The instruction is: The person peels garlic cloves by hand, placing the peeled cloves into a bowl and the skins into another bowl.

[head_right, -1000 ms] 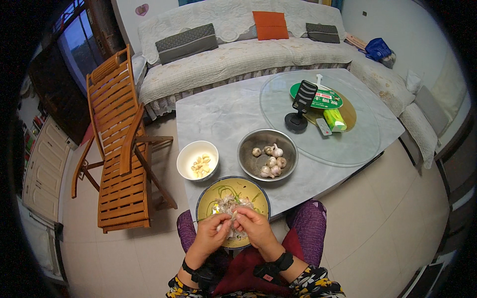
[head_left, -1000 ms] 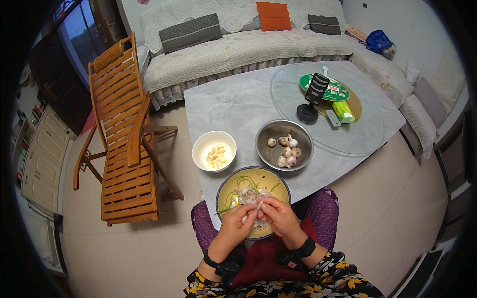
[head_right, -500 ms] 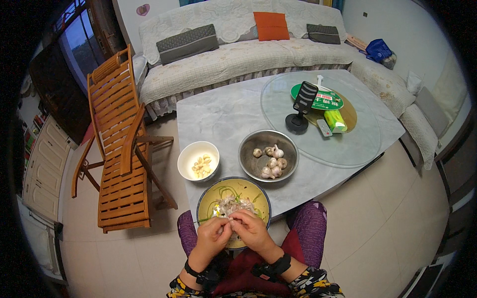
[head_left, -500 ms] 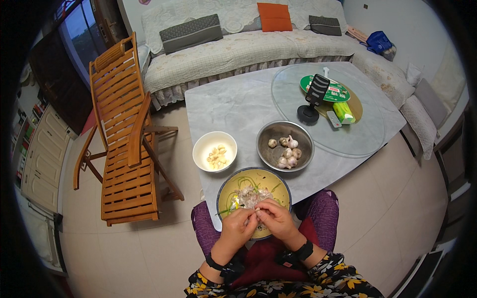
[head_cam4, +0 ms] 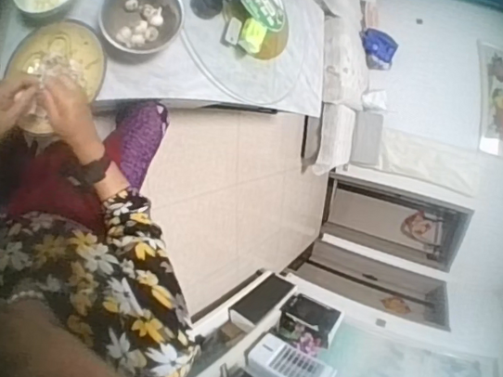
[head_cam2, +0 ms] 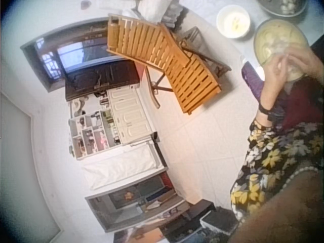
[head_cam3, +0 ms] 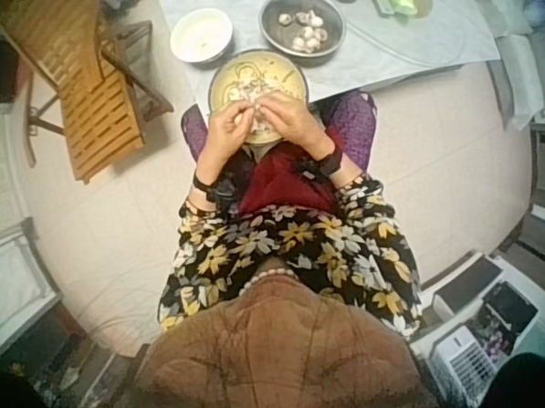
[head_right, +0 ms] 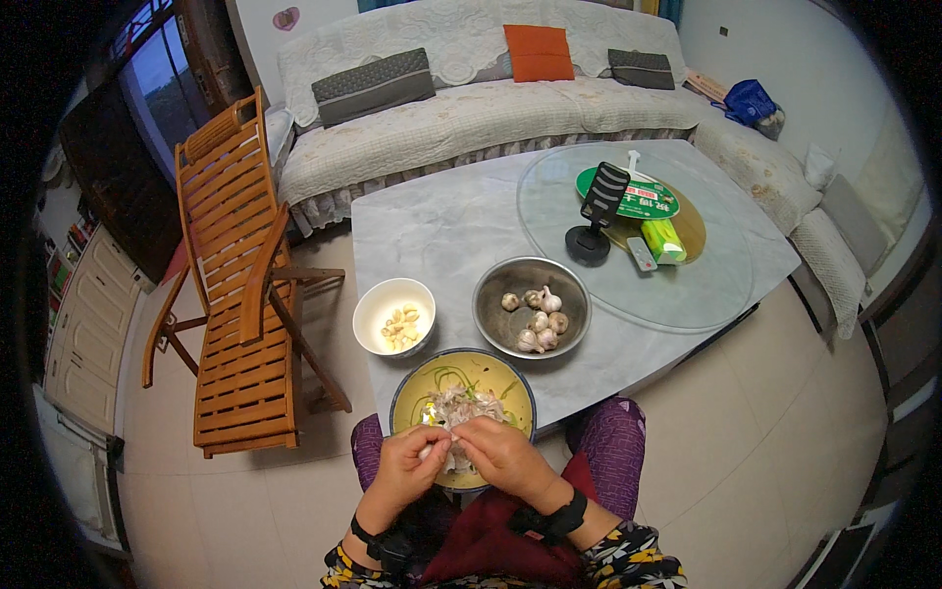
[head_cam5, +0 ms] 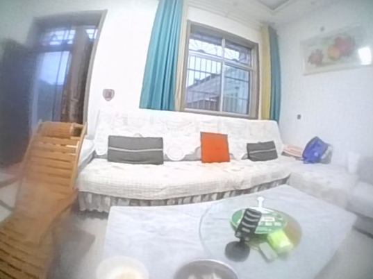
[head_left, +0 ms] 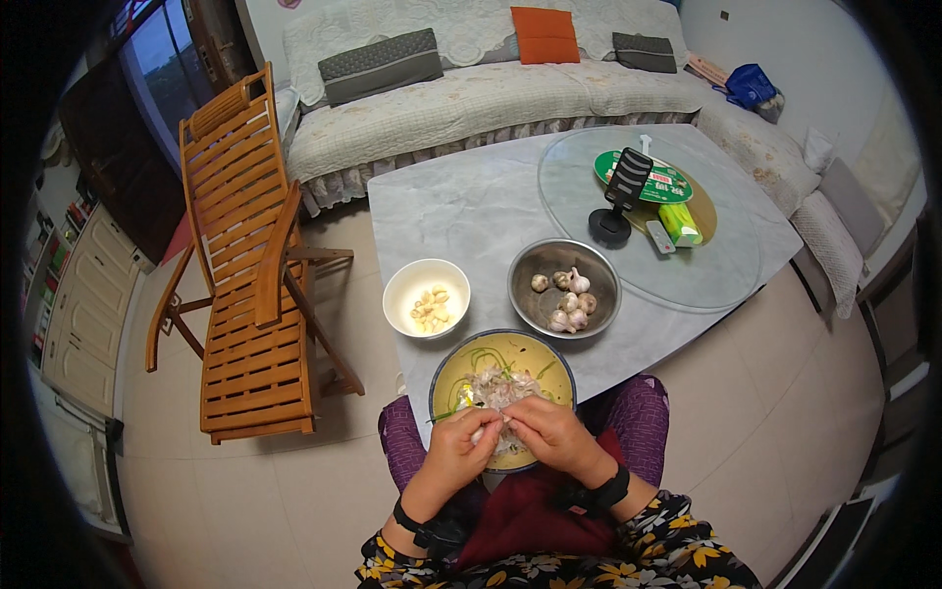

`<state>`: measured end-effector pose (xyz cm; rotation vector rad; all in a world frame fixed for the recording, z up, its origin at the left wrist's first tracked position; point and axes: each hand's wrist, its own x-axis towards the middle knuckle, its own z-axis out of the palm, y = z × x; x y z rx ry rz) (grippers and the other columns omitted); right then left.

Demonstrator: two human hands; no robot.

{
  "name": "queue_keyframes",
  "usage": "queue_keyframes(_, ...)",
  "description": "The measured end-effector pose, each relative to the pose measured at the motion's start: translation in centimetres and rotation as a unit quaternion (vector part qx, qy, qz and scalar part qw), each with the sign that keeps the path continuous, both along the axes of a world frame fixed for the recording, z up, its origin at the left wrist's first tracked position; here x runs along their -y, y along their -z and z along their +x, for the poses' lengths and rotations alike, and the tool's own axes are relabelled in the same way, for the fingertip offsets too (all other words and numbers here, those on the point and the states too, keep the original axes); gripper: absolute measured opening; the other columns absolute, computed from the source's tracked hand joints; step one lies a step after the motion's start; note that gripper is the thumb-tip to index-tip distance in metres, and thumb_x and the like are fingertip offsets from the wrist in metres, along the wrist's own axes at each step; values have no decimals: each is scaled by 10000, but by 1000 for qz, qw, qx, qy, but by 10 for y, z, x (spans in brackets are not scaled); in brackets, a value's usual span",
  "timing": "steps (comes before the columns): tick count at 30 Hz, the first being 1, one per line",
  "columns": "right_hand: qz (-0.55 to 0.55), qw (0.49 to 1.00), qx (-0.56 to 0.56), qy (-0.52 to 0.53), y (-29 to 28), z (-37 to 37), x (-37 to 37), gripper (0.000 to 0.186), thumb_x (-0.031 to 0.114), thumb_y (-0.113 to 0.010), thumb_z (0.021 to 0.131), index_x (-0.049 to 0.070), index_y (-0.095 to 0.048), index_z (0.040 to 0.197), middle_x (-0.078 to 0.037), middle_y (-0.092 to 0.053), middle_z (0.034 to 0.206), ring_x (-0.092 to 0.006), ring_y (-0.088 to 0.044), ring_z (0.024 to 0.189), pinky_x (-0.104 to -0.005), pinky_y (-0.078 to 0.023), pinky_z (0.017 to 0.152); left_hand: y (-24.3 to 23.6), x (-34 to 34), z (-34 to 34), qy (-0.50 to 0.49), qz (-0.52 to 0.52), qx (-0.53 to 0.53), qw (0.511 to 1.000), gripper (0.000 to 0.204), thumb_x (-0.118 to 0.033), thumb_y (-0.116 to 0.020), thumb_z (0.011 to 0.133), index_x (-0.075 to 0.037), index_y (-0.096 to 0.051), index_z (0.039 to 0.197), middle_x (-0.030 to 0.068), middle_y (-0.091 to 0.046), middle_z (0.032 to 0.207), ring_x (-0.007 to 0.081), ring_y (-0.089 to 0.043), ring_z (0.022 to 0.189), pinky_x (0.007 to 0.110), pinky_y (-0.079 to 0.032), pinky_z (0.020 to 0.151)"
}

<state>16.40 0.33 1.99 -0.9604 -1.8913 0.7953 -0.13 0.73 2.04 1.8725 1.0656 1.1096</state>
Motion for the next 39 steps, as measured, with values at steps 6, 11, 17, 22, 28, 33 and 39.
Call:
queue_keyframes(6, 0, 1000, 13, -18, 0, 1, 0, 152, 41, -501, 773, -21, -538, 908, -157, -533, 790, -301, -535, 719, -334, -432, 627, 0, -1, -1, 12, -11, -7, 1000, 64, -32, -554, 743, 7, -575, 790, 107, -577, 709, 185, -563, 612, 249, -432, 556)
queue_keyframes(11, 2, 1000, 6, -13, 3, -1, 1, 164, 32, -502, 769, -32, -537, 916, -156, -537, 791, -293, -538, 708, -330, -435, 622, -2, -1, -2, 12, 1, -24, 1000, 64, -29, -559, 726, 4, -569, 780, 104, -574, 700, 188, -565, 612, 249, -434, 557)
queue_keyframes(17, -54, 998, -39, -21, 8, -3, 3, 176, 24, -500, 771, -40, -534, 932, -159, -548, 810, -295, -543, 714, -321, -436, 624, 3, -2, -1, 10, -29, 4, 1000, 51, -39, -556, 724, -5, -562, 762, 72, -575, 698, 139, -550, 614, 232, -428, 555)
queue_keyframes(22, -41, 998, -47, -11, 9, -4, 2, 181, 27, -507, 770, -35, -538, 936, -157, -550, 789, -293, -545, 692, -319, -438, 609, 13, -2, -1, 7, -108, 69, 992, 46, -52, -558, 732, -9, -561, 749, 35, -562, 679, 77, -510, 612, 210, -415, 547)
queue_keyframes(28, -1, 999, 21, 27, 8, -4, 3, 184, 44, -523, 755, -30, -545, 922, -159, -554, 767, -302, -549, 667, -336, -441, 583, 13, -3, 2, -14, -86, 37, 996, 56, -60, -563, 726, -10, -564, 752, 36, -557, 657, 80, -507, 596, 212, -414, 545)
queue_keyframes(33, -3, 999, 14, 30, 9, -6, 4, 185, 48, -522, 741, -30, -542, 908, -165, -548, 765, -310, -544, 671, -347, -439, 585, 13, -3, 5, -9, -47, 20, 999, 59, -49, -563, 713, -5, -569, 752, 56, -572, 669, 106, -529, 604, 226, -423, 553)
queue_keyframes(39, -17, 999, 24, 13, 7, -6, 6, 207, 40, -501, 743, -30, -522, 936, -170, -539, 780, -316, -535, 695, -359, -432, 609, 13, -2, 7, -5, -55, 30, 998, 69, -59, -562, 725, 2, -568, 758, 61, -576, 675, 104, -534, 617, 225, -426, 563)
